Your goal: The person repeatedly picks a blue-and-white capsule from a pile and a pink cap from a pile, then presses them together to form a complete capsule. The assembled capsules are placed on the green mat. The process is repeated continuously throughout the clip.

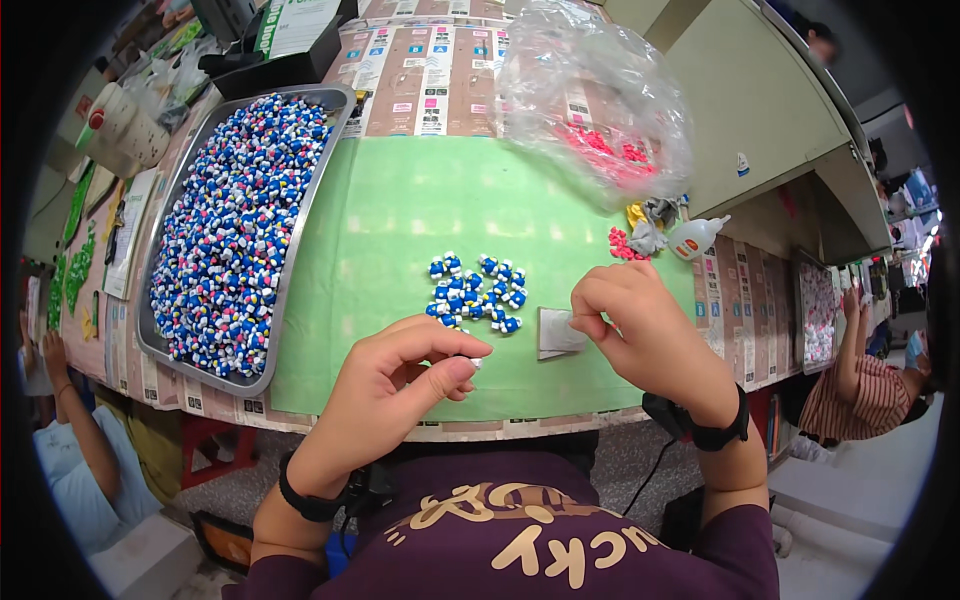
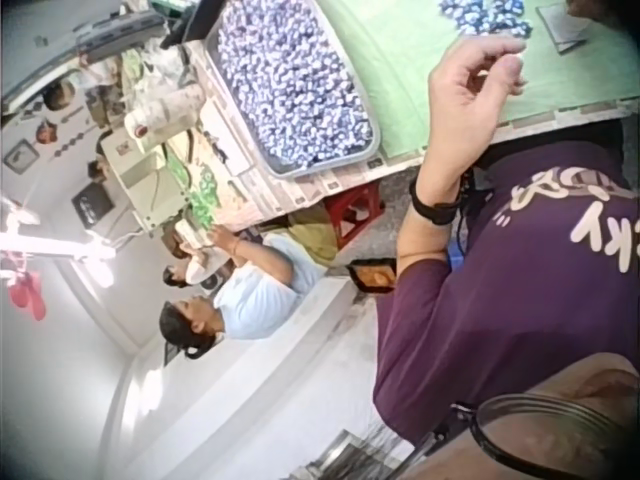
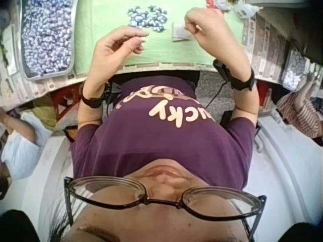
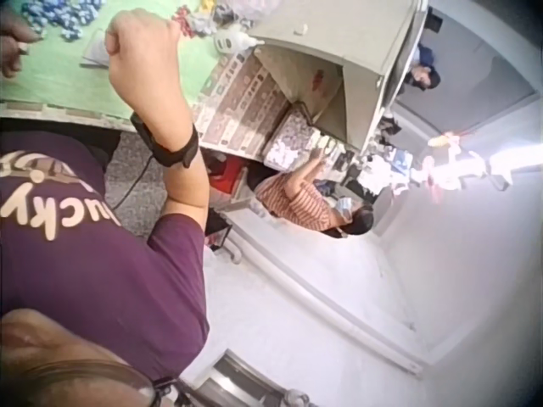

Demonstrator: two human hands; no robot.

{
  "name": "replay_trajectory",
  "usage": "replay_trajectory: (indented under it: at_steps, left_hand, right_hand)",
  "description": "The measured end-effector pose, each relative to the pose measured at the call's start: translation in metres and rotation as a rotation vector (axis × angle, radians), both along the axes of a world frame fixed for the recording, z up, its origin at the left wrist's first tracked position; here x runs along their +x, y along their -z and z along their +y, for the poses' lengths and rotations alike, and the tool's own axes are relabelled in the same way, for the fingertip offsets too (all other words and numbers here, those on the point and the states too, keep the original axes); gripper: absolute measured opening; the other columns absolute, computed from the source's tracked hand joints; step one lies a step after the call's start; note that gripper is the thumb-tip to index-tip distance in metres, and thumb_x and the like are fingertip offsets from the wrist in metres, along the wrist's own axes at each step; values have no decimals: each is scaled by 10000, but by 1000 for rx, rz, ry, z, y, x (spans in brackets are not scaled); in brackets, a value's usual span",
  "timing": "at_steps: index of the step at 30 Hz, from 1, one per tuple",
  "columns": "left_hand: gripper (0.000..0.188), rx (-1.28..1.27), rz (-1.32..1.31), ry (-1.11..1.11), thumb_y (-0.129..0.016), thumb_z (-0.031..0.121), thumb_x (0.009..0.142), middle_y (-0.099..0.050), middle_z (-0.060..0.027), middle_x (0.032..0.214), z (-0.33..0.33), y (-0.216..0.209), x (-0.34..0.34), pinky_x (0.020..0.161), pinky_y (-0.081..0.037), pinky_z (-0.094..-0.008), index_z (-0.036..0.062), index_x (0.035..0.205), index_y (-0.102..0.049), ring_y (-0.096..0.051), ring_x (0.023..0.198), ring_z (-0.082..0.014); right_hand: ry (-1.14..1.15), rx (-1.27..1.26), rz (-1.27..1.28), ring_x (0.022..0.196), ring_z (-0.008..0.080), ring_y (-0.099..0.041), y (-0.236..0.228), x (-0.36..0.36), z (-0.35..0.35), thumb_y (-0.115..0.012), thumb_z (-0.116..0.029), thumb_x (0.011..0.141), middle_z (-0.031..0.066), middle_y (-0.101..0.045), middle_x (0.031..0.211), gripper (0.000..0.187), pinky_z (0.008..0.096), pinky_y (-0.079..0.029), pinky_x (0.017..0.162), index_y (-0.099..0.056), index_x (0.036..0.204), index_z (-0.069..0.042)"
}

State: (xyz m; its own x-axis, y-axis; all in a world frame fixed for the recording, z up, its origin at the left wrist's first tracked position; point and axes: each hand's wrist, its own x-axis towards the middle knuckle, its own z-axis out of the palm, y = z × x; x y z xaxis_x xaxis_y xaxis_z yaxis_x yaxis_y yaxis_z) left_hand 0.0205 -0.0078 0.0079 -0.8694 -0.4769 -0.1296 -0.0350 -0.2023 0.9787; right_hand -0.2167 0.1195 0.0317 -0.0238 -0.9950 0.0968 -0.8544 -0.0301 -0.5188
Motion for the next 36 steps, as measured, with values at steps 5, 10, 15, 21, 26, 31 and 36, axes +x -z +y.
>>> replay_trajectory:
  at_steps: [5, 10, 15, 21, 26, 31, 36]
  left_hand:
    - [195, 15, -95, 31, -547, 115, 1002, -591, -24, 846, -6, 2, 2, 647, -486, -228, -6, 1072, -682, -565, 709, -74]
    - [215, 102, -126, 57, -545, 107, 1001, -592, -11, 785, -5, 3, 3, 609, -481, -222, -8, 1128, -676, -553, 670, -70]
    - [230, 261, -23, 71, -557, 59, 985, -635, -42, 911, -6, 1, 3, 690, -527, -240, 0, 1181, -663, -605, 767, -100]
    - [249, 129, 158, -36, -609, -12, 934, -660, -103, 990, 7, 0, -15, 743, -566, -273, -41, 1180, -638, -678, 878, -171]
    - [259, 230, 181, -97, -671, -51, 880, -656, -101, 1043, 20, -6, -24, 815, -566, -274, -51, 1137, -641, -685, 954, -180]
    - [229, 45, 281, -188, -709, -73, 839, -664, -121, 1011, 30, -3, -29, 786, -578, -287, -36, 1054, -640, -680, 902, -181]
    - [221, -281, 304, -241, -746, -91, 789, -672, -125, 948, 30, -3, -28, 721, -557, -282, -25, 982, -660, -671, 857, -189]
  right_hand:
    - [19, 51, 62, 746, 277, -530, -5, -2, 0, -568, 71, 727, 52, -516, 728, 170, 377, -370, 790, -473, 742, -70]
    - [43, 82, 39, 745, 262, -509, -7, -4, 1, -642, 31, 780, 45, -492, 737, 219, 363, -363, 796, -448, 744, -65]
    - [61, 70, 29, 747, 252, -516, -5, -6, 4, -651, 18, 790, 42, -506, 742, 229, 356, -357, 795, -442, 744, -64]
    - [108, -123, -227, 760, 234, -568, -19, 13, 10, -652, 45, 780, 30, -591, 784, 215, 339, -365, 785, -476, 743, -73]
    - [71, -296, -386, 729, 178, -559, -28, 40, 14, -726, 70, 788, 75, -648, 853, 337, 328, -412, 743, -450, 724, -111]
    - [82, -398, -379, 745, 189, -573, -22, 51, 11, -739, 26, 757, 30, -653, 888, 293, 345, -377, 760, -479, 715, -102]
    - [100, -407, -313, 736, 192, -560, -22, 54, 8, -753, 7, 752, 22, -635, 869, 299, 350, -368, 759, -480, 715, -108]
